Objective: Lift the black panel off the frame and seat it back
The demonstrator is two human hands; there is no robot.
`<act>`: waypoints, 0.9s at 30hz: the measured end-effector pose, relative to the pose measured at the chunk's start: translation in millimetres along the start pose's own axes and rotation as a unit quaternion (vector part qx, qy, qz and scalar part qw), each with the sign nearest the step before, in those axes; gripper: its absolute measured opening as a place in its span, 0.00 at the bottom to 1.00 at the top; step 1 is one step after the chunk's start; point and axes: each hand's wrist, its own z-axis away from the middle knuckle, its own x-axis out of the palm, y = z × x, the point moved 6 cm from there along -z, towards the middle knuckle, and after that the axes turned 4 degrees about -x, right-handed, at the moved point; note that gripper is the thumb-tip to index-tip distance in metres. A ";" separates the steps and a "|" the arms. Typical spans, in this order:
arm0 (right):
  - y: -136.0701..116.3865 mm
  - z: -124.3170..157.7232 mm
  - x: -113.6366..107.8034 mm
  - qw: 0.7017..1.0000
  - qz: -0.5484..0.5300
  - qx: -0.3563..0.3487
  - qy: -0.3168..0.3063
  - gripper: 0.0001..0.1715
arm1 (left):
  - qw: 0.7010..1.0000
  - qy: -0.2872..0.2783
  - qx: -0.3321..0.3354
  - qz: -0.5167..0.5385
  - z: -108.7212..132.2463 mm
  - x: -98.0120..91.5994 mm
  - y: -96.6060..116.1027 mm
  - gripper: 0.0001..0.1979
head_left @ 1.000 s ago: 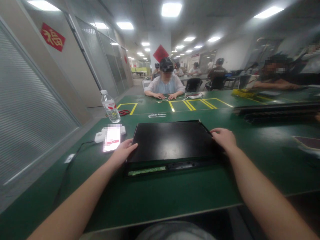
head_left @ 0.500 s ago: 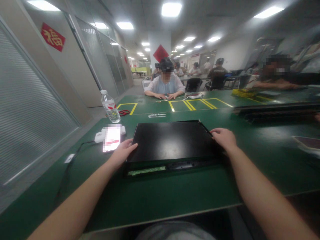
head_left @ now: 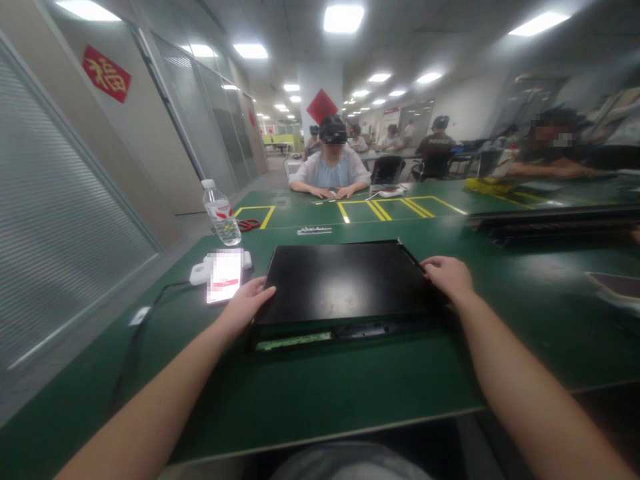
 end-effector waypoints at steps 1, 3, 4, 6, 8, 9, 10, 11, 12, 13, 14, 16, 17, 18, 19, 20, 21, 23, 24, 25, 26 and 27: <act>0.8 -0.7 0.3 1.000 -0.001 0.000 0.001 0.22 | 1.000 -0.005 0.001 -0.001 1.9 0.8 1.1 0.25; 3.5 -2.7 1.6 1.000 -0.005 0.000 0.002 0.21 | 1.000 -0.019 0.006 -0.002 6.5 2.4 3.8 0.25; 5.0 -3.8 2.5 1.000 -0.007 0.000 0.002 0.20 | 1.000 -0.024 0.012 -0.002 8.6 2.8 5.1 0.25; 7.8 -6.1 4.6 1.000 -0.014 -0.003 -0.001 0.19 | 0.999 -0.033 0.021 -0.001 11.5 2.9 7.0 0.26; 9.8 -7.8 6.3 1.000 -0.023 -0.008 -0.003 0.19 | 0.999 -0.040 0.019 -0.002 12.2 2.2 7.2 0.27; 10.4 -8.4 7.0 1.000 -0.026 -0.010 -0.003 0.19 | 0.999 -0.044 0.016 -0.004 12.0 2.0 7.0 0.28; 10.9 -8.9 7.4 1.000 -0.028 -0.011 -0.001 0.19 | 0.999 -0.049 0.014 -0.007 11.7 1.9 6.9 0.29; 11.3 -9.2 7.6 1.000 -0.028 -0.011 0.000 0.19 | 0.998 -0.052 0.013 -0.010 11.4 1.8 7.1 0.29; 11.5 -9.4 7.8 1.000 -0.028 -0.011 0.002 0.19 | 0.998 -0.055 0.013 -0.012 11.2 1.9 7.5 0.30; 11.5 -9.5 7.8 1.000 -0.027 -0.011 0.003 0.19 | 0.998 -0.057 0.014 -0.014 11.2 2.1 8.0 0.30; 11.3 -9.6 8.0 1.000 -0.026 -0.012 0.004 0.19 | 0.998 -0.057 0.016 -0.015 11.5 2.4 8.6 0.29; 10.8 -9.7 8.2 1.000 -0.027 -0.015 0.003 0.19 | 0.998 -0.057 0.018 -0.016 12.6 3.0 9.7 0.28; 10.7 -9.6 8.4 0.999 -0.029 -0.014 0.003 0.19 | 0.998 -0.055 0.019 -0.017 13.3 3.2 10.4 0.28; 10.9 -9.6 8.5 0.999 -0.031 -0.011 0.002 0.19 | 0.998 -0.053 0.020 -0.019 13.9 3.3 10.9 0.27; 11.4 -9.5 8.8 0.999 -0.033 -0.007 0.002 0.19 | 0.998 -0.052 0.020 -0.020 14.5 3.4 11.4 0.27; 11.9 -9.4 9.1 0.999 -0.035 -0.002 0.001 0.19 | 0.998 -0.050 0.019 -0.020 14.9 3.4 11.7 0.27; 12.3 -9.3 9.2 0.999 -0.037 0.001 0.003 0.19 | 0.998 -0.048 0.019 -0.020 15.1 3.3 11.9 0.26; 12.5 -9.3 9.3 0.999 -0.040 0.000 0.007 0.19 | 0.999 -0.045 0.017 -0.020 15.0 3.1 11.4 0.26; 12.4 -9.3 9.3 0.999 -0.042 -0.003 0.010 0.19 | 0.999 -0.043 0.017 -0.019 14.8 2.9 10.9 0.26; 12.4 -9.4 9.5 0.999 -0.043 -0.004 0.011 0.19 | 0.999 -0.038 0.020 -0.019 14.5 2.6 10.4 0.26; 12.7 -9.5 9.7 0.999 -0.045 -0.004 0.010 0.19 | 0.999 -0.033 0.023 -0.019 14.1 2.3 9.8 0.26; 13.1 -9.6 10.1 0.999 -0.046 -0.002 0.009 0.19 | 0.999 -0.030 0.027 -0.020 13.8 2.2 9.2 0.26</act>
